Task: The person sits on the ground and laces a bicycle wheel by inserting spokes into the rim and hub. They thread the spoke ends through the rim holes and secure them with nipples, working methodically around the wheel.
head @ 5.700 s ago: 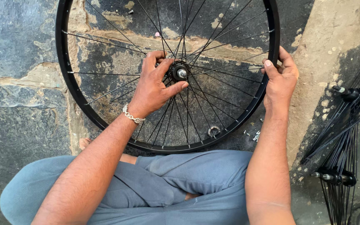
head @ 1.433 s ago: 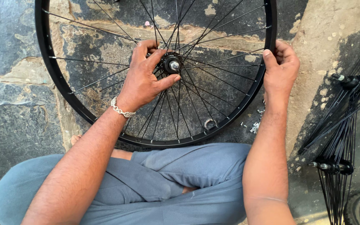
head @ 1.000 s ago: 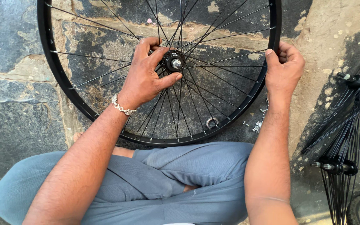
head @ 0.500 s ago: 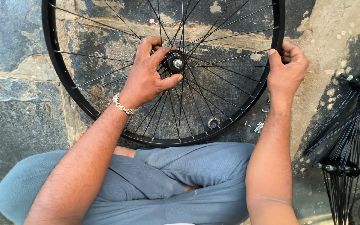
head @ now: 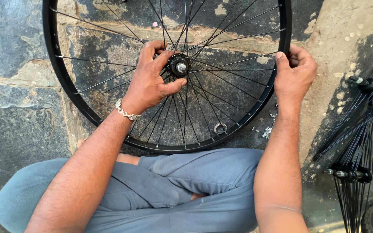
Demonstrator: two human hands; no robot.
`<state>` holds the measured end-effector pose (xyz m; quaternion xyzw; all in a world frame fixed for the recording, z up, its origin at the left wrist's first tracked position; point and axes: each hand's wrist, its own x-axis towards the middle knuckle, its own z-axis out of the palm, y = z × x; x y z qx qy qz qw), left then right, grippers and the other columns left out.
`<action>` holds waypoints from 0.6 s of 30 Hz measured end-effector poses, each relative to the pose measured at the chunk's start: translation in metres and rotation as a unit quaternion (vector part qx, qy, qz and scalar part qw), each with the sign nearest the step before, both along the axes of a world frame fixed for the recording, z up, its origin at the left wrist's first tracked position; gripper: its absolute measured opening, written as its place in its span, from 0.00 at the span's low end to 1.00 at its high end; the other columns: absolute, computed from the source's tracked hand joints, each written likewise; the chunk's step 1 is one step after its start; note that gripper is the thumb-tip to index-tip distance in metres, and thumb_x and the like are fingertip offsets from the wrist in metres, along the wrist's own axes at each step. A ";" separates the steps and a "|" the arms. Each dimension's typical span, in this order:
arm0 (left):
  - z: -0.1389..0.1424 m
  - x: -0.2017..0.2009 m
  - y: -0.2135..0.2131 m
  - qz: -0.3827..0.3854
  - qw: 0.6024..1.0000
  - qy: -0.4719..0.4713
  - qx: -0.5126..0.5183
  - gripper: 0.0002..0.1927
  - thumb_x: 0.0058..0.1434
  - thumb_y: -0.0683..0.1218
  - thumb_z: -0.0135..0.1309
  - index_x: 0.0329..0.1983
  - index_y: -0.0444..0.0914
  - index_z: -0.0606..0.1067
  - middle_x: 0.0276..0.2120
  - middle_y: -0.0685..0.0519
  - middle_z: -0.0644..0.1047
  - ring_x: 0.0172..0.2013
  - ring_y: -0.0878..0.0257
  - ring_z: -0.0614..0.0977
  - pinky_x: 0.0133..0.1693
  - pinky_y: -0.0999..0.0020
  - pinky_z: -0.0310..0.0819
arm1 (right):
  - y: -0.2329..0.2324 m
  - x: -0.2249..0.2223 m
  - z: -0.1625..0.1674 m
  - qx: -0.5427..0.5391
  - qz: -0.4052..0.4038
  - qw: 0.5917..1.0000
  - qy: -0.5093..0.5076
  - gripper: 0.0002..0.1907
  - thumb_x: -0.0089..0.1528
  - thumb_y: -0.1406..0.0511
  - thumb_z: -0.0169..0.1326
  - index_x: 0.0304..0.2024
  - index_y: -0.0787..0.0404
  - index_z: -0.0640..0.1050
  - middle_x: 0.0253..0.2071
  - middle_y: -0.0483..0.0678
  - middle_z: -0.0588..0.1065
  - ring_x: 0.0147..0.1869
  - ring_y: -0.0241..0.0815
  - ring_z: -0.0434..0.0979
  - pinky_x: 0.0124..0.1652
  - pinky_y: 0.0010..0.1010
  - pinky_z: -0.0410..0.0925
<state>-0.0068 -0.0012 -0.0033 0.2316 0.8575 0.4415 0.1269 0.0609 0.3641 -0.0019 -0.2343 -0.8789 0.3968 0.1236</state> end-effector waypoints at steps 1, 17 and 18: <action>0.000 0.000 0.000 0.000 1.000 -0.003 -0.002 0.37 0.52 0.55 0.72 0.60 0.32 0.74 0.61 0.40 0.66 0.63 0.43 0.68 0.64 0.52 0.65 | -0.001 0.000 0.001 0.002 -0.001 1.000 -0.001 0.08 0.66 0.73 0.61 0.48 0.68 0.82 0.40 0.47 0.82 0.43 0.32 0.83 0.46 0.24 0.75; -0.002 0.001 0.000 0.001 1.000 -0.011 -0.002 0.38 0.52 0.56 0.72 0.61 0.32 0.74 0.62 0.40 0.65 0.64 0.43 0.67 0.65 0.52 0.65 | -0.003 -0.001 0.004 0.016 -0.013 1.000 -0.021 0.08 0.66 0.72 0.61 0.48 0.66 0.82 0.38 0.46 0.82 0.41 0.32 0.82 0.44 0.25 0.76; -0.002 0.000 0.000 0.001 1.000 -0.010 -0.002 0.39 0.52 0.56 0.72 0.61 0.32 0.74 0.62 0.40 0.65 0.64 0.43 0.66 0.65 0.52 0.65 | -0.003 -0.001 0.004 0.017 -0.014 1.000 -0.021 0.08 0.66 0.72 0.61 0.48 0.66 0.82 0.38 0.46 0.82 0.41 0.32 0.82 0.44 0.25 0.76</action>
